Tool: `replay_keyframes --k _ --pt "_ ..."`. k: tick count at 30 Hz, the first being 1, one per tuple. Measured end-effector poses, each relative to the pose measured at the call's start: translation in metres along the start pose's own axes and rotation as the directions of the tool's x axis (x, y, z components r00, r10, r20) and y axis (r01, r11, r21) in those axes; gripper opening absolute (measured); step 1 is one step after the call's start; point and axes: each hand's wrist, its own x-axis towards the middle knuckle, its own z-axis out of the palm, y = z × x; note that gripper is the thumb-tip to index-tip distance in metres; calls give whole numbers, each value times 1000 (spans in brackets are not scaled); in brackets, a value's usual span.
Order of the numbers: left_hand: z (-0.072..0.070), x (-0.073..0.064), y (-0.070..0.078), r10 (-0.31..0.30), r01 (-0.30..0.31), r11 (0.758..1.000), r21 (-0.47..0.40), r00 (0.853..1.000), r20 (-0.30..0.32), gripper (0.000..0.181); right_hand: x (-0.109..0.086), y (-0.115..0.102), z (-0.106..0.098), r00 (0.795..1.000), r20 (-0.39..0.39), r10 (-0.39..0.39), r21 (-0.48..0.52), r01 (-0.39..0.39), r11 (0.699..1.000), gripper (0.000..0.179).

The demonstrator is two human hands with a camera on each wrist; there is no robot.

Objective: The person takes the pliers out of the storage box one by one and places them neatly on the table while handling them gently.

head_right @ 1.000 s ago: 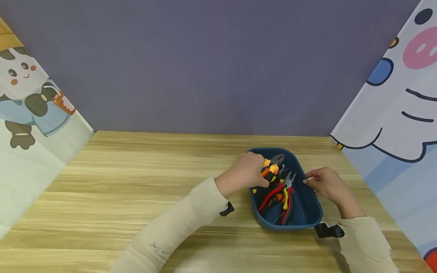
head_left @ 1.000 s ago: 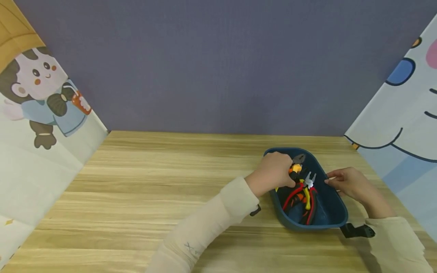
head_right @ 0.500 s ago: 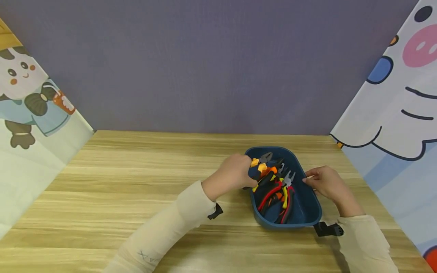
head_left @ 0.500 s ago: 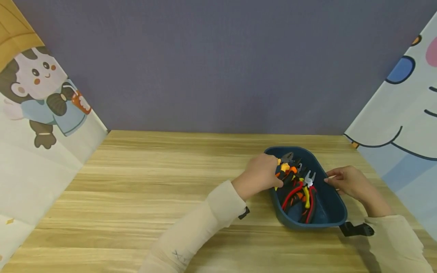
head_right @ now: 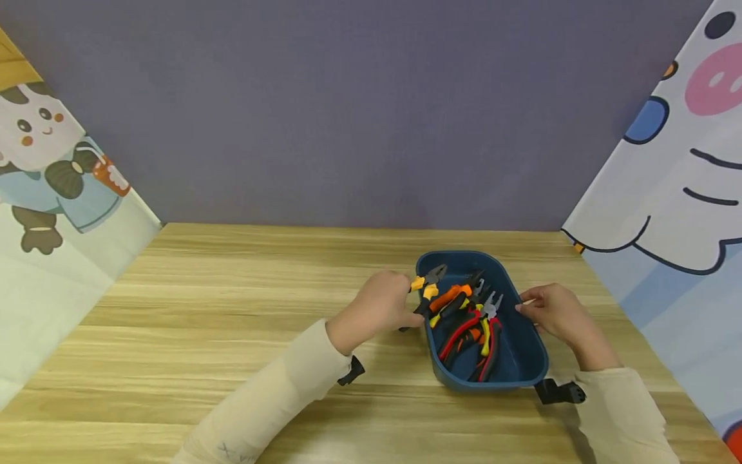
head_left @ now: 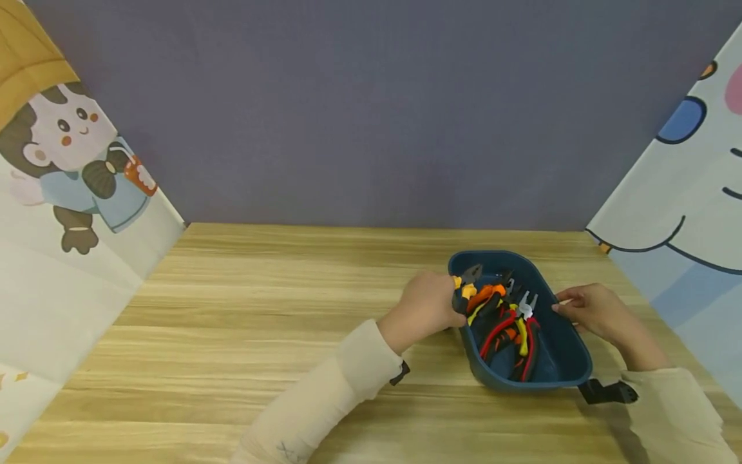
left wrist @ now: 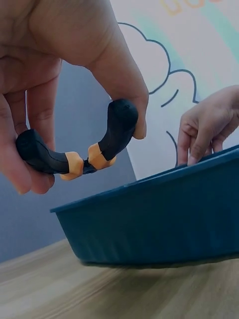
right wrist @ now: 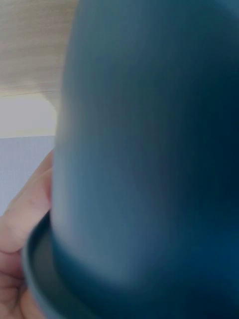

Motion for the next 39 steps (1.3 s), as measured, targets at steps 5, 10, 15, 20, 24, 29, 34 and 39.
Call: replay_keyframes --k 5,10,15,20,24,29,34,39 --pt "2 -4 -8 -37 37 998 -55 999 9 52 1 0 0 1000 0 -2 -6 2 1000 38" --pt "4 -7 -17 -33 33 995 -95 999 0 52 0 0 0 1000 2 6 -9 -6 1000 38" --pt "5 -11 -22 -35 36 994 -105 999 11 52 0 0 0 1000 10 15 -9 -15 1000 40" --pt "4 -12 -27 -69 72 988 -136 997 25 50 1 0 -1 1000 4 11 -14 -11 1000 39" --pt "4 -12 -31 -83 86 985 -152 996 24 51 1 0 -1 1000 -2 6 -18 -6 1000 38" --pt "6 -13 -35 -90 91 984 -152 996 9 49 1 -1 -2 1000 -9 4 -24 -4 1000 37" --pt "7 -16 -38 -98 100 983 -154 995 15 48 1 -1 -1 1000 -10 8 -25 -8 1000 37" --pt "10 -17 -41 -121 123 983 -139 992 26 47 1 0 0 1000 -10 7 -25 -7 1000 37"
